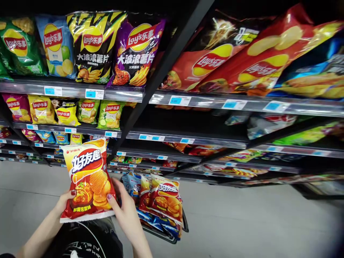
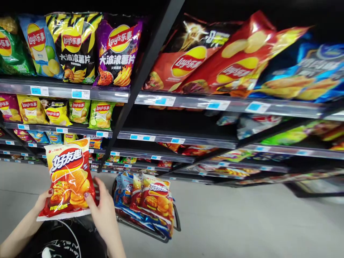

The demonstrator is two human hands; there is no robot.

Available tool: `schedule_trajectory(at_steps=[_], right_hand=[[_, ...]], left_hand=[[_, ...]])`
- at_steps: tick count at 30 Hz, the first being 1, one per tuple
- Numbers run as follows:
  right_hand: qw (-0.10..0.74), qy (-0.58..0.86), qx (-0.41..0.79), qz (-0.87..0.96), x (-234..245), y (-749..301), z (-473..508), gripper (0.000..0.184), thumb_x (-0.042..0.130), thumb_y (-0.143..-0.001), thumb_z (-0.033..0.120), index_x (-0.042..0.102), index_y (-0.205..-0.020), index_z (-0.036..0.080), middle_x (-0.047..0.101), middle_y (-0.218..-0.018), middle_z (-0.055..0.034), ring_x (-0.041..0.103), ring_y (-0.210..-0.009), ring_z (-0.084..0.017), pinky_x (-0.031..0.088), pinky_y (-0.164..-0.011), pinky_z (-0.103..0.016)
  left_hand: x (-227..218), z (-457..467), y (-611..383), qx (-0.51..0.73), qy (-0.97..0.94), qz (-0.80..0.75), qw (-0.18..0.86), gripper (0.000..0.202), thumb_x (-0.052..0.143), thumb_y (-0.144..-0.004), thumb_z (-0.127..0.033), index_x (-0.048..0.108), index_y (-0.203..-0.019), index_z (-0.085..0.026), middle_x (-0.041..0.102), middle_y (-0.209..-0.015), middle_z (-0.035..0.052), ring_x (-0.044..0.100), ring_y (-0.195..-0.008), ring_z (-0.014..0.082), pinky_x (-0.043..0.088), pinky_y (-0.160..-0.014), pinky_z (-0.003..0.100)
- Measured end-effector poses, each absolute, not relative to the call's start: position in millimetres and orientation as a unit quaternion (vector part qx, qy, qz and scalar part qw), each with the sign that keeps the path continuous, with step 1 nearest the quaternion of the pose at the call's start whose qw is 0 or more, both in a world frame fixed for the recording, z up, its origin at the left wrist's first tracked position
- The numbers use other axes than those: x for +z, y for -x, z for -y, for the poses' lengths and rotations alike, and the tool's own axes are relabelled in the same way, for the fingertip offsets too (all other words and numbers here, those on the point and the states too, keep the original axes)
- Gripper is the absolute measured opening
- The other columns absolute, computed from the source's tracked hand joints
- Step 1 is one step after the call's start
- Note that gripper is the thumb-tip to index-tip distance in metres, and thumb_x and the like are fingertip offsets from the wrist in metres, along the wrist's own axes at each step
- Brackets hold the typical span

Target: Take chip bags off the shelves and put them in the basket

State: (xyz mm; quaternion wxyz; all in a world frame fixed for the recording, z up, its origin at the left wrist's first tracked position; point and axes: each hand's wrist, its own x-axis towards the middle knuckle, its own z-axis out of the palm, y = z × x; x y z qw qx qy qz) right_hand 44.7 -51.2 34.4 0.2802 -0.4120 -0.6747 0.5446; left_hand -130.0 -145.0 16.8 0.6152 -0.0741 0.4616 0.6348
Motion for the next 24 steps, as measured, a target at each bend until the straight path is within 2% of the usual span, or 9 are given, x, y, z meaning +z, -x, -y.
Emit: schedule_trajectory(at_steps=[2, 7, 14, 18, 24], right_hand=[[0.236, 0.343, 0.63, 0.656, 37.0, -46.9, 49.7, 0.042, 0.058, -0.076, 0.04, 0.051, -0.113, 0.02, 0.064, -0.11, -0.0098, 0.06, -0.098, -0.026, 0.049, -0.083, -0.036], [0.266, 0.343, 0.689, 0.58, 34.9, -49.0, 58.5, 0.037, 0.062, -0.074, 0.039, 0.053, -0.104, 0.019, 0.067, -0.1, -0.0078, 0.062, -0.09, -0.024, 0.051, -0.077, -0.033], [0.292, 0.361, 0.703, 0.539, 18.3, -54.5, 65.1, 0.038, 0.065, -0.071, 0.038, 0.053, -0.102, 0.019, 0.067, -0.095, -0.0059, 0.061, -0.088, -0.023, 0.051, -0.077, -0.032], [0.296, 0.371, 0.701, 0.533, 17.7, -58.2, 67.1, 0.036, 0.065, -0.071, 0.04, 0.055, -0.099, 0.018, 0.067, -0.095, -0.0063, 0.062, -0.087, -0.023, 0.051, -0.077, -0.032], [0.286, 0.386, 0.711, 0.514, 21.8, -59.5, 68.6, 0.036, 0.062, -0.074, 0.042, 0.055, -0.099, 0.018, 0.067, -0.098, -0.0075, 0.061, -0.091, -0.025, 0.05, -0.079, -0.034]], left_hand=[[14.8, 144.9, 129.1, 0.623, 0.065, -0.436, 0.647, 0.029, 0.071, -0.05, -0.015, 0.059, -0.076, -0.013, 0.071, -0.07, 0.0106, 0.065, -0.087, 0.0352, 0.052, -0.079, 0.046], [17.1, 141.3, 125.2, 0.629, 0.03, -0.432, 0.646, 0.033, 0.071, -0.056, -0.015, 0.06, -0.087, -0.015, 0.073, -0.081, 0.0088, 0.066, -0.087, 0.0319, 0.053, -0.078, 0.043], [27.9, 134.9, 120.5, 0.656, -0.067, -0.418, 0.625, 0.067, 0.075, -0.052, -0.019, 0.05, -0.115, -0.021, 0.07, -0.101, 0.0085, 0.064, -0.095, 0.0305, 0.053, -0.079, 0.038], [35.1, 133.5, 119.4, 0.612, -0.058, -0.478, 0.627, 0.071, 0.073, -0.056, -0.017, 0.043, -0.12, -0.02, 0.07, -0.098, 0.0102, 0.066, -0.088, 0.0302, 0.055, -0.074, 0.038], [42.4, 131.6, 116.4, 0.587, -0.016, -0.528, 0.614, 0.056, 0.069, -0.062, -0.017, 0.048, -0.113, -0.014, 0.073, -0.087, 0.0105, 0.069, -0.079, 0.0303, 0.056, -0.071, 0.04]])
